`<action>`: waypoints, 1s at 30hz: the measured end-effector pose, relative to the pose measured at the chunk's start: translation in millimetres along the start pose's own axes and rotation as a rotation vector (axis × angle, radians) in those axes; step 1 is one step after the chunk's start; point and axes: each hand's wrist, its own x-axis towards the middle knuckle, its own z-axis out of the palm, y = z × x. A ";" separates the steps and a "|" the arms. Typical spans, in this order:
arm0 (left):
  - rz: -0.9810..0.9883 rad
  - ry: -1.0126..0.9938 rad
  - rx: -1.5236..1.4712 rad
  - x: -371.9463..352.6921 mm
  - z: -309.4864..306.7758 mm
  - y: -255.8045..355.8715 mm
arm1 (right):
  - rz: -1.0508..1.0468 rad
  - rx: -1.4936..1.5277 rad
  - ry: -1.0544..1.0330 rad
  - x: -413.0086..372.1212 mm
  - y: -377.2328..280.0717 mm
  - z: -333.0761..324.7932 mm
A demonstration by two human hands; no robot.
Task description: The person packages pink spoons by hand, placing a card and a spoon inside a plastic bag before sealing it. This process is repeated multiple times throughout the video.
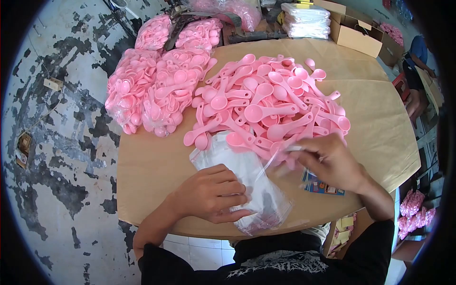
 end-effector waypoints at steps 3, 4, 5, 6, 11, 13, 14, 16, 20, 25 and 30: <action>-0.099 -0.007 -0.105 12.4 -9.1 10.3 | -0.033 0.325 0.250 -5.4 -10.3 -6.0; -0.184 0.033 -0.234 24.2 -8.6 17.6 | -0.099 0.355 0.284 -5.8 -14.7 -3.8; -0.299 0.074 -0.425 32.0 -1.0 25.0 | -0.121 0.341 0.223 -6.4 -18.2 -0.7; -0.408 0.138 -0.619 39.8 6.8 32.3 | -0.140 0.326 0.160 -7.0 -20.8 2.3; -0.681 0.334 -1.381 71.3 23.7 34.9 | -0.143 0.287 -0.001 -13.8 -10.4 -20.9; -0.681 0.442 -1.403 69.6 16.9 25.1 | 0.000 -0.042 -0.178 -34.9 -0.2 -53.4; -0.710 0.488 -1.398 67.2 13.6 20.9 | -0.060 -0.285 -0.229 -44.7 11.4 -62.5; -0.784 0.578 -1.299 62.8 17.4 14.7 | 0.062 -0.479 -0.350 -55.9 26.8 -66.3; -0.795 0.579 -1.282 52.2 23.8 3.8 | 0.164 -0.325 -0.184 -62.5 33.1 -57.3; -0.791 0.651 -1.228 52.0 26.7 2.4 | 0.276 -0.219 -0.221 -44.1 26.0 -71.5; -0.786 0.826 -1.188 41.9 18.8 -7.6 | 0.237 -0.274 -0.329 1.1 -5.0 -84.7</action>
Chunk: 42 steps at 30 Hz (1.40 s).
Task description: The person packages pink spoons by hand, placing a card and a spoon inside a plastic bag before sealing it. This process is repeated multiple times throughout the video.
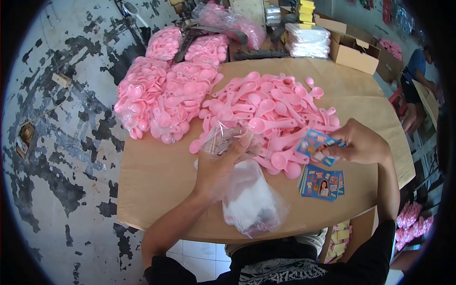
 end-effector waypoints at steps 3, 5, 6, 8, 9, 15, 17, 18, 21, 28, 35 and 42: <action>0.055 0.097 -0.089 5.5 -5.2 0.6 | -0.161 0.231 0.126 33.1 -16.1 12.4; 0.065 0.107 -0.110 10.5 -10.4 -2.0 | -0.338 0.220 0.216 57.2 -13.1 28.3; 0.056 0.091 -0.095 12.3 -13.2 -2.8 | -0.310 0.276 0.187 65.1 -16.7 32.1; 0.049 0.088 -0.070 12.9 -15.6 -2.9 | -0.251 0.394 0.119 77.8 -24.8 38.3; 0.052 0.099 -0.060 12.1 -14.3 -2.1 | -0.272 0.363 0.105 81.8 -29.7 38.6; 0.040 0.053 0.145 11.9 -14.2 -0.2 | -0.272 0.221 -0.061 89.0 -36.1 38.7; 0.002 -0.018 0.204 11.9 -16.7 -5.0 | -0.287 0.255 -0.065 88.7 -35.4 37.7; -0.024 -0.031 0.176 11.2 -16.3 -7.0 | -0.316 0.307 -0.043 89.0 -35.0 39.7; -0.003 0.037 -0.001 11.6 -10.8 -3.0 | -0.341 0.416 0.017 90.7 -27.3 49.7; -0.037 -0.018 0.115 3.3 -6.8 -8.1 | -0.366 0.674 0.161 94.9 -25.8 74.1; 0.108 -0.084 -0.240 0.3 11.0 -6.1 | -0.419 0.593 0.027 88.3 -25.0 71.8; 0.184 -0.369 0.110 1.3 -9.6 -17.4 | -0.345 0.849 0.113 87.3 -33.5 84.0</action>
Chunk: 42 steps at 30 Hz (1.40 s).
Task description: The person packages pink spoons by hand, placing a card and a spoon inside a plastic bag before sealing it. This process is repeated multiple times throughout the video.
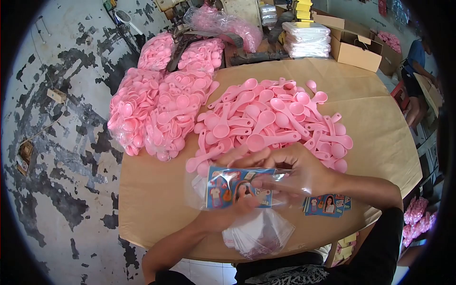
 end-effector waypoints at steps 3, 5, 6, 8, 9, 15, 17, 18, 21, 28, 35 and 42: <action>0.059 -0.162 0.172 -4.4 -12.0 -9.3 | -0.103 -0.088 -0.074 -0.1 3.2 -8.7; 0.010 0.030 -0.019 -9.2 -6.6 -3.3 | -0.168 -0.249 -0.114 4.0 -0.3 -24.8; -0.005 0.114 -0.126 -8.5 -2.9 2.1 | -0.194 -0.345 -0.102 7.7 -2.6 -34.1; -0.010 0.253 -0.265 -2.5 0.6 12.2 | -0.147 -0.676 0.032 16.3 -11.2 -54.7; -0.006 0.308 -0.299 0.7 -0.4 14.9 | -0.070 -0.912 0.157 18.2 -15.7 -64.4; 0.022 0.287 -0.088 7.5 -12.8 1.0 | -0.132 -1.210 0.430 13.8 27.8 -98.0; 0.032 0.283 -0.075 7.1 -12.8 1.2 | -0.207 -1.148 0.437 10.4 23.1 -104.8; 0.020 0.295 -0.074 6.7 -15.2 2.1 | -0.247 -1.118 0.441 9.1 17.3 -107.0; 0.034 0.315 -0.136 8.7 -20.8 5.0 | 0.075 -0.902 0.347 7.9 -20.9 -99.0; 0.067 0.327 -0.250 13.9 -26.3 4.8 | -0.049 -0.529 0.051 -6.2 -38.6 -74.5; -0.356 0.309 -0.294 -1.1 -16.4 12.0 | -0.094 -0.378 0.036 -18.0 -45.1 -36.1; -0.230 0.198 -0.215 -3.0 4.8 4.2 | -0.187 -0.594 0.018 -17.7 -52.3 -13.8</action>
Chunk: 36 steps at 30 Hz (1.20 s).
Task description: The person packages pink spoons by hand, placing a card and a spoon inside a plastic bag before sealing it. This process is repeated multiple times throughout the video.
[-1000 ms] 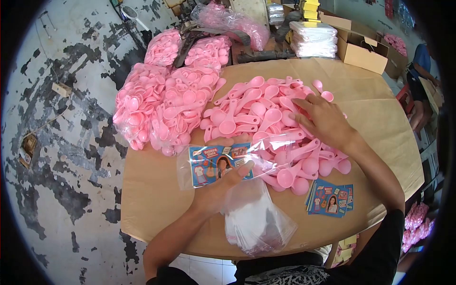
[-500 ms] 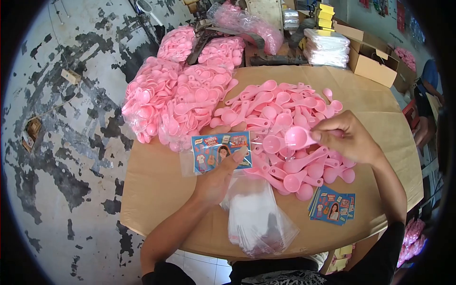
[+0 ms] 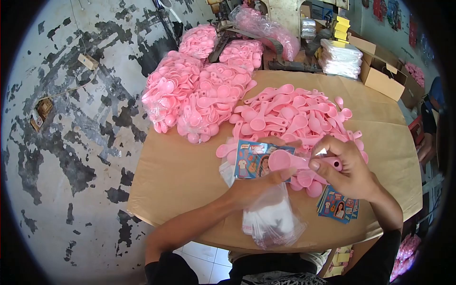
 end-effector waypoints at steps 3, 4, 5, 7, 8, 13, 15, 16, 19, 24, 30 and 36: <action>0.091 -0.129 -0.131 1.2 1.6 -8.6 | -0.122 -0.098 0.174 2.8 -17.9 -21.8; 0.081 -0.177 -0.188 3.3 -3.1 -12.6 | -0.088 -0.125 0.212 1.5 -31.0 -40.0; 0.059 -0.183 -0.227 5.2 -7.3 -12.2 | -0.052 -0.151 0.247 -0.8 -45.4 -59.0; 0.005 -0.191 -0.310 9.9 -14.3 -6.6 | -0.014 -0.144 0.306 -3.2 -60.9 -79.3; 0.053 -0.099 -0.256 8.7 -12.3 -4.6 | -0.048 -0.211 0.317 -0.3 -54.9 -79.4; 0.504 0.007 0.455 19.8 -18.1 9.6 | -0.100 -0.423 0.370 12.6 -54.9 -58.3; 0.737 -0.091 0.976 16.4 -10.1 21.7 | -0.140 -0.339 0.391 12.7 -53.7 -42.5; 0.661 -0.124 1.100 9.6 18.5 35.0 | -0.111 -0.309 0.303 12.2 -51.9 -31.0; 0.180 -0.317 0.813 10.1 53.0 29.5 | -0.072 -0.228 0.199 17.1 -38.3 -20.6; -0.125 -0.429 0.372 33.9 45.9 14.6 | -0.242 -0.185 0.358 27.0 -8.3 -31.1; -0.080 -0.391 0.274 34.3 44.1 15.7 | 0.022 0.056 -0.032 22.8 13.6 -53.4; -0.071 -0.084 0.349 41.9 22.3 9.8 | -0.155 -0.369 0.175 29.9 21.6 -34.5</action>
